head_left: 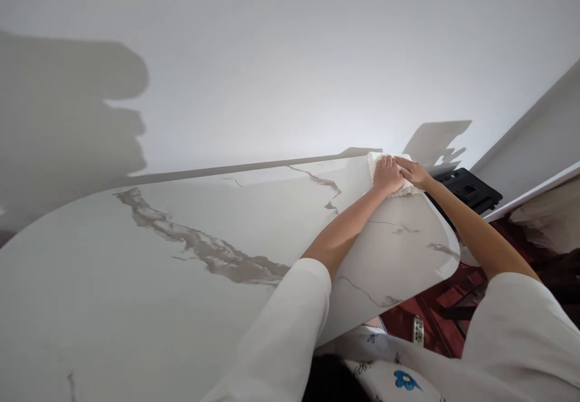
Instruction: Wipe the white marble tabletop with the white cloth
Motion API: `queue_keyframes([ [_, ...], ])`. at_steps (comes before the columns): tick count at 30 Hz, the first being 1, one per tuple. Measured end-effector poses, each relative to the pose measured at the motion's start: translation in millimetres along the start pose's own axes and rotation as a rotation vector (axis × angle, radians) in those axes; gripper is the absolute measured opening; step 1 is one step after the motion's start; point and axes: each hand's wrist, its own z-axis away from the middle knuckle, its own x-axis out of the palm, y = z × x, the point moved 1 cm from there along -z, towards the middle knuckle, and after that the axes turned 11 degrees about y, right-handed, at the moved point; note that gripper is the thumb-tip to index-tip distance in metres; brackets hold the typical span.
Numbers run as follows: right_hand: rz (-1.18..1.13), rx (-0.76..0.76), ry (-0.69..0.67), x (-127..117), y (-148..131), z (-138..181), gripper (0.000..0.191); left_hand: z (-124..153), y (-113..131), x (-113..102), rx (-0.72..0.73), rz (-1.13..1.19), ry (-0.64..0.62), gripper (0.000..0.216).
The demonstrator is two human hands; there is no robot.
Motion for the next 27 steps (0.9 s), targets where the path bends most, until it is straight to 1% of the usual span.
queue_keyframes([
  [4,-0.008,0.052,0.012,-23,-6,53,0.053,28,34,-7,0.075,0.02,-0.038,0.057],
  [8,0.006,0.055,0.021,-43,-25,98,0.052,58,58,-17,0.133,0.035,-0.076,0.057],
  [13,0.12,0.053,0.037,-61,-58,145,0.051,97,78,-29,0.201,0.055,-0.071,0.056],
  [17,0.194,0.039,0.077,-75,-95,178,0.05,133,86,-45,0.254,0.069,-0.08,0.057],
  [19,0.215,0.037,0.083,-76,-118,193,0.051,152,84,-57,0.279,0.08,-0.093,0.057],
  [22,0.231,0.047,0.118,-66,-159,206,0.052,177,70,-78,0.328,0.106,-0.122,0.057],
  [25,0.232,0.075,0.152,-52,-208,201,0.053,200,42,-103,0.374,0.124,-0.155,0.055],
  [27,0.201,0.048,0.145,-53,-243,190,0.053,215,16,-122,0.387,0.135,-0.158,0.054],
])
